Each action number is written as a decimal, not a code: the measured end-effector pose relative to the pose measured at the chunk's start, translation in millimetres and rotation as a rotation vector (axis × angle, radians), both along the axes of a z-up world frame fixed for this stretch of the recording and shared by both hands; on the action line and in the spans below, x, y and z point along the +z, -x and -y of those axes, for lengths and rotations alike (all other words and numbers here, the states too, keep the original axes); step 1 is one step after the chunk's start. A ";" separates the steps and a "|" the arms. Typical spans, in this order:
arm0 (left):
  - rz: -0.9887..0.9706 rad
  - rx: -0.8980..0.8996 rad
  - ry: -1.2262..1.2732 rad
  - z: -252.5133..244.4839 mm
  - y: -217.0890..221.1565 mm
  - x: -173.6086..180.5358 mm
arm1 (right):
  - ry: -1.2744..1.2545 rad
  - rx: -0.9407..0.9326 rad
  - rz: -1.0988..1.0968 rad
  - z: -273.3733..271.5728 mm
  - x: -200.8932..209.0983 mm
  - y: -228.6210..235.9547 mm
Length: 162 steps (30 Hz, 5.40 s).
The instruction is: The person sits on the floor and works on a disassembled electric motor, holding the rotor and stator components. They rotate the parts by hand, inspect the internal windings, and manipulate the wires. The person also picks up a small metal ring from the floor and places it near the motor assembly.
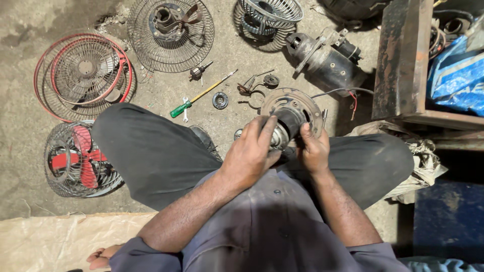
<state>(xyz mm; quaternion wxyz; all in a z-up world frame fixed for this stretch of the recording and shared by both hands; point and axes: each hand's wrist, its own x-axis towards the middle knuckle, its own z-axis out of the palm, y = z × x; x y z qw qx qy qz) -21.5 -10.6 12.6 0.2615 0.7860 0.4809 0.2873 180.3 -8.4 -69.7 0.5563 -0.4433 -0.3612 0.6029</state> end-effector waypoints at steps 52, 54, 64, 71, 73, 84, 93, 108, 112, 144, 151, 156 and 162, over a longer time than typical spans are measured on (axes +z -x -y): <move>0.521 0.074 0.071 43.7 48.9 -51.4 | -0.537 -0.130 0.811 42.2 62.4 56.5; 0.523 0.071 0.079 44.6 48.6 -51.4 | -0.511 -0.130 0.739 43.4 62.3 58.4; 0.421 0.080 0.027 40.1 49.9 -43.2 | -0.456 -0.023 0.743 46.6 57.4 50.5; 0.296 0.060 -0.029 33.9 43.8 -31.7 | -0.349 -0.027 0.522 44.6 43.6 48.5; 0.269 0.059 -0.063 33.0 42.9 -30.0 | -0.339 -0.013 0.517 44.1 40.5 47.2; 0.215 0.038 -0.002 34.8 44.5 -32.8 | -0.371 -0.009 0.554 44.2 31.3 40.9; 0.233 -0.047 0.066 31.6 39.7 -33.9 | -0.363 -0.071 0.518 44.3 19.5 37.5; 0.492 0.058 0.875 29.9 -2.4 -20.4 | -0.419 -0.206 0.520 65.6 25.9 13.6; 0.473 0.007 0.847 22.2 -10.2 -12.8 | -0.366 -0.192 0.510 65.9 25.7 3.6; -0.051 -0.075 -0.007 15.4 -12.3 -21.9 | -0.194 -0.174 0.375 60.1 14.9 3.1; 0.006 -0.056 0.086 24.9 -16.0 -24.7 | -0.230 -0.179 0.444 62.5 19.1 -0.3; 0.009 -0.068 0.124 21.0 -17.1 -29.7 | -0.131 -0.216 0.349 67.3 6.8 0.8; 0.057 -0.075 0.225 14.3 -19.3 -20.2 | -0.155 -0.248 0.198 62.1 -4.3 7.2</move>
